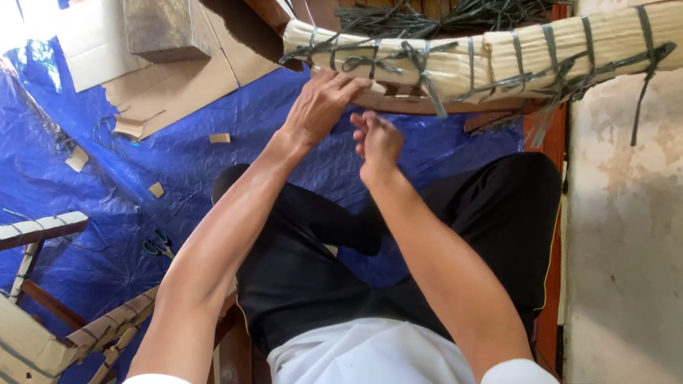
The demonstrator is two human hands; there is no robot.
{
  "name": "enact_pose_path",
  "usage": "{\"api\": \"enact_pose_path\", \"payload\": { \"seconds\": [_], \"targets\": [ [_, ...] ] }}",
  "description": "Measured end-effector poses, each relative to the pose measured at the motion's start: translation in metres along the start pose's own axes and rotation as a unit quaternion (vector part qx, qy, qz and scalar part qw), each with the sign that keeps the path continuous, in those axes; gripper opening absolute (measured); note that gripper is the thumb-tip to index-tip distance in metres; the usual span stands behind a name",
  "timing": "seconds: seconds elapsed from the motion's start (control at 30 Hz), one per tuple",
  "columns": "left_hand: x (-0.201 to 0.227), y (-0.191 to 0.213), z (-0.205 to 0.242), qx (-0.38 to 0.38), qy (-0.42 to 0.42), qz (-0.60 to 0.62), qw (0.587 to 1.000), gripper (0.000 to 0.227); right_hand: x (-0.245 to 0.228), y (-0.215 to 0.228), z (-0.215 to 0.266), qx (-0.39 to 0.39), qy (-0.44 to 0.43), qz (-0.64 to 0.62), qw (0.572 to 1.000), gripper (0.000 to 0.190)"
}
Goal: Bundling and tying furniture components with plastic strips.
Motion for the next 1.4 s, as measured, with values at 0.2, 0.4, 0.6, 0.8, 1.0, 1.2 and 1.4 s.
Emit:
{"api": "enact_pose_path", "payload": {
  "seconds": [0.2,0.4,0.6,0.8,1.0,1.2,1.4],
  "targets": [
    [-0.006,-0.008,-0.003,0.006,0.061,0.117,0.991,0.02,-0.012,-0.012,-0.026,0.027,0.052,-0.065,0.996,0.013],
    [-0.008,-0.013,-0.019,-0.043,0.167,0.185,0.967,0.021,-0.009,-0.01,-0.027,0.029,0.036,-0.14,0.989,0.011],
    [-0.022,-0.032,-0.02,-0.08,0.199,0.145,0.966,0.029,-0.012,-0.012,-0.025,-0.035,0.044,-0.215,0.975,0.008],
    [-0.021,-0.034,-0.021,-0.046,0.169,0.165,0.971,0.024,-0.026,-0.011,-0.006,-0.138,0.047,-0.272,0.951,0.003],
    [-0.048,-0.072,-0.018,-0.089,0.168,0.156,0.969,0.022,-0.051,-0.018,0.013,-0.201,0.023,-0.25,0.947,0.007],
    [-0.081,-0.121,-0.021,-0.218,0.13,-0.004,0.967,0.025,-0.064,-0.021,0.019,-0.226,0.012,-0.23,0.946,0.009],
    [-0.08,-0.124,-0.02,-0.187,0.035,-0.154,0.97,0.025,-0.053,-0.014,0.007,-0.205,0.015,-0.218,0.954,0.01]
  ]
}}
Point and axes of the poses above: each hand's wrist, its own z-axis away from the middle knuckle, its own y-axis out of the back of the hand, x = y × z, the point moved 4 cm from there along -z, towards the middle knuckle, and after that the axes turned 6 degrees about y, right-handed, at the moved point
